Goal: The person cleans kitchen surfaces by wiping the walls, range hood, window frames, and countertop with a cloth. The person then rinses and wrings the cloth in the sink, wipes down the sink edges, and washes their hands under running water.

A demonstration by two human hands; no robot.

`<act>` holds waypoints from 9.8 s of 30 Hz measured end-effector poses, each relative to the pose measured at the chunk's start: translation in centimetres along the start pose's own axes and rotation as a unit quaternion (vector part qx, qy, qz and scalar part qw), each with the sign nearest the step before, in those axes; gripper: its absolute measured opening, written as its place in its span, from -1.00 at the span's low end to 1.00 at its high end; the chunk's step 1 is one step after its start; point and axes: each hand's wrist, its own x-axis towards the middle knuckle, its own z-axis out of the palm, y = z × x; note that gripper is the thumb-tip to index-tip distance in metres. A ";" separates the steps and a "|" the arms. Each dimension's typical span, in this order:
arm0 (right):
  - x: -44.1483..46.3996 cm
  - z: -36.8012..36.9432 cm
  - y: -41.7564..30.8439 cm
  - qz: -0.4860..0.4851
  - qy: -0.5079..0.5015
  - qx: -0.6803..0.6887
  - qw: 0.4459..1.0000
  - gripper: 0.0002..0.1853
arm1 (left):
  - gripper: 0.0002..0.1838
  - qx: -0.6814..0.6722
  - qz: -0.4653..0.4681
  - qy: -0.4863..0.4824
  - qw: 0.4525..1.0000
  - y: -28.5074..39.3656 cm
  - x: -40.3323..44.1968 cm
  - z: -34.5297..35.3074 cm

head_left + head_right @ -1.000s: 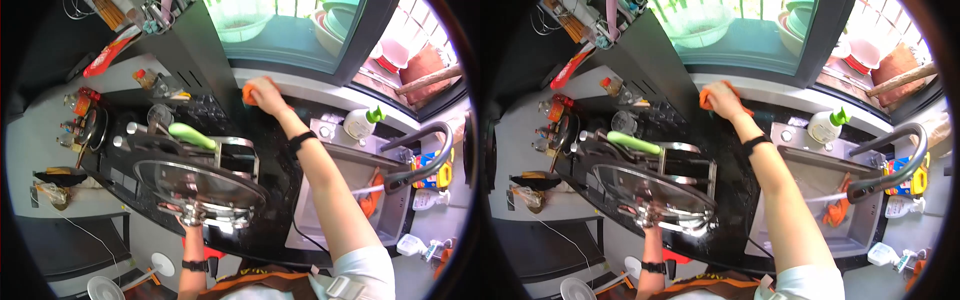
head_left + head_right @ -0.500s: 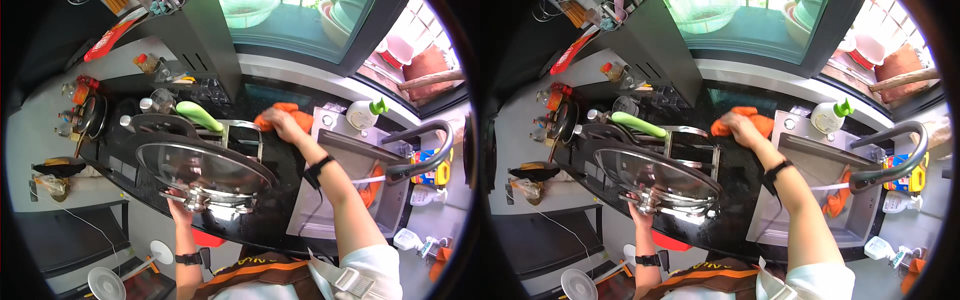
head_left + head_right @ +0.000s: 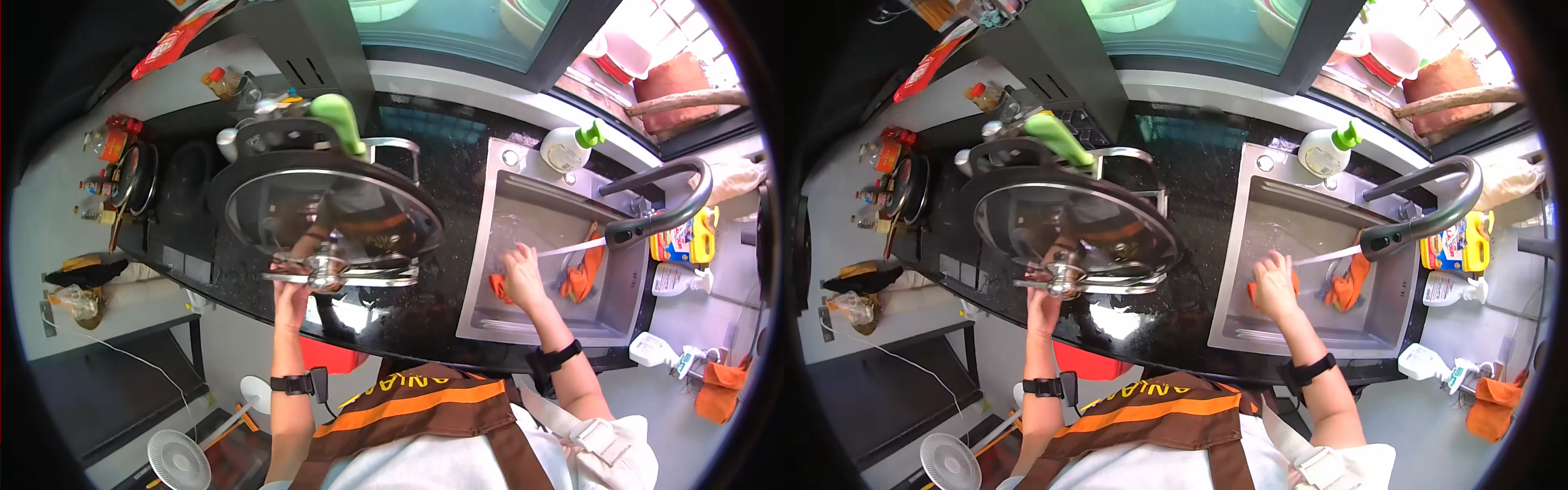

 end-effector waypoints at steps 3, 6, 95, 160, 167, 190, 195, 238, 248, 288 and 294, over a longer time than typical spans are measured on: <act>3.1 -2.9 -4.8 -0.068 0.242 0.223 0.942 -0.26 | -0.08 0.025 0.002 0.003 1.000 -1.7 0.8 1.8; 5.5 -5.6 -6.7 0.017 0.074 0.463 0.883 -0.08 | -0.03 0.012 -0.005 -0.027 1.000 -3.2 2.1 5.3; 0.9 -12.7 39.8 0.489 0.398 0.076 0.772 -0.41 | -0.65 0.392 -0.344 -0.389 0.760 -25.3 -9.7 38.6; -3.8 -5.8 32.5 0.111 0.492 0.027 0.863 -0.70 | -0.20 0.357 0.276 -0.187 0.873 -20.5 8.8 47.3; 6.1 -2.2 36.7 0.295 0.449 -0.018 0.843 -0.55 | -0.16 0.458 0.354 -0.080 0.812 -23.6 14.9 48.1; 3.7 -11.1 51.6 0.690 0.294 0.226 0.622 -0.57 | -0.03 0.555 0.364 -0.068 0.745 -26.5 19.1 47.7; 2.6 -10.7 48.9 0.447 0.385 0.383 0.711 -0.54 | -0.01 0.511 0.291 -0.089 0.804 -25.0 16.0 49.2; -0.5 -11.4 32.0 0.182 0.497 0.426 0.734 -0.78 | -0.20 0.563 0.399 -0.059 0.721 -27.2 19.6 48.1; -19.7 3.7 37.4 0.273 0.360 -0.138 0.881 -0.77 | 0.24 0.585 0.216 -0.115 0.773 -22.9 14.6 49.6; -34.1 10.6 32.5 0.640 0.376 0.011 0.670 -0.31 | -0.29 0.353 0.078 -0.546 0.756 -32.1 -20.9 55.4; -29.2 8.5 36.5 0.568 0.394 0.007 0.723 -0.31 | -0.32 0.381 0.149 -0.632 0.658 -32.6 -21.6 60.9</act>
